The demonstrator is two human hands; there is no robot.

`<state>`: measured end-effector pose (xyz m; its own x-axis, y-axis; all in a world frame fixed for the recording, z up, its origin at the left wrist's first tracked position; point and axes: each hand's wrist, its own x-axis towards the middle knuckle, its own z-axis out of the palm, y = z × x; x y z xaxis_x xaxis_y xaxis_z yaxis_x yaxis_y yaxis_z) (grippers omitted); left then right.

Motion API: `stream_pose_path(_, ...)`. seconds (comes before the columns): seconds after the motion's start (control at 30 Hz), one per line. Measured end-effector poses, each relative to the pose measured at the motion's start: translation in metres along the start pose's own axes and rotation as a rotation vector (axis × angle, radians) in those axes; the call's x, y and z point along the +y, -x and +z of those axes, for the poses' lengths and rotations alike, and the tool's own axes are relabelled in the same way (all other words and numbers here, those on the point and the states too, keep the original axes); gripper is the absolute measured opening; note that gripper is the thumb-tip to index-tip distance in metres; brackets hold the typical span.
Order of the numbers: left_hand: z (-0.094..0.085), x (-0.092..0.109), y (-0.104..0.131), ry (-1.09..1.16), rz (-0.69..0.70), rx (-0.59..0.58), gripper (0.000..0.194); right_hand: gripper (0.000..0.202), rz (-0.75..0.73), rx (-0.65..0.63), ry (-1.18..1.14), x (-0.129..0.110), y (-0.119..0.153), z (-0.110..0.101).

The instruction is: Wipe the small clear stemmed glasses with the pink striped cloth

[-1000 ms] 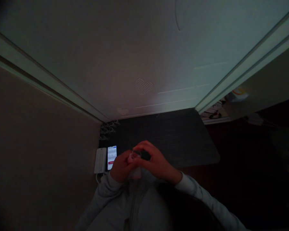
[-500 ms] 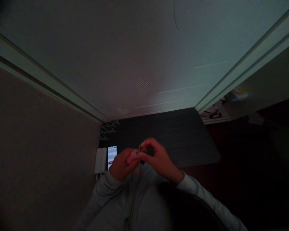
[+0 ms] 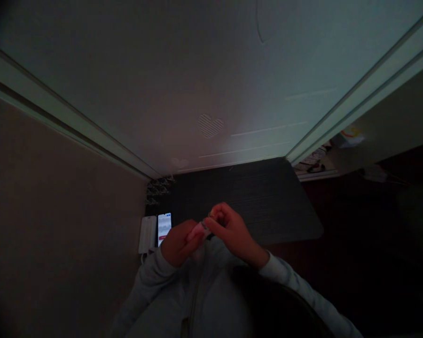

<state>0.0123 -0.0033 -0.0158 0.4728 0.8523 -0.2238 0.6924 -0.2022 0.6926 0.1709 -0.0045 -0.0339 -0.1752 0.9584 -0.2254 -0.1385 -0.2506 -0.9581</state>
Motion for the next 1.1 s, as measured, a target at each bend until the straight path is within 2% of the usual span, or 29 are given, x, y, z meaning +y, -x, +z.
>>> stream_pose_path(0.17,-0.004,-0.005,0.0,0.229,0.006,-0.095,0.028,0.014,-0.067,-0.067,0.092,0.003,0.003,-0.005)
stream_pose_path(0.33,0.002,-0.011,0.005,0.729,-0.185,-0.219,0.029,0.022,-0.137,-0.206,0.226,-0.004,0.004,-0.011)
stream_pose_path(0.4,0.005,-0.011,0.007,0.903,-0.272,-0.229,0.031,0.027,-0.16,-0.267,0.306,-0.009,0.005,-0.014)
stream_pose_path(0.5,0.008,-0.011,0.01,1.01,-0.362,-0.195,0.035,0.031,-0.171,-0.339,0.376,-0.014,0.004,-0.016)
stream_pose_path(0.63,0.009,-0.014,0.01,0.935,-0.322,-0.142,0.034,0.035,-0.171,-0.369,0.376,-0.017,0.004,-0.016)
stream_pose_path(0.8,0.011,-0.023,0.009,0.603,-0.193,-0.154,0.031,0.032,-0.167,-0.359,0.464,-0.014,0.004,-0.014)
stream_pose_path(1.1,0.013,-0.022,0.001,0.152,-0.037,-0.087,0.028,0.021,-0.101,-0.168,0.59,-0.004,-0.001,-0.01)
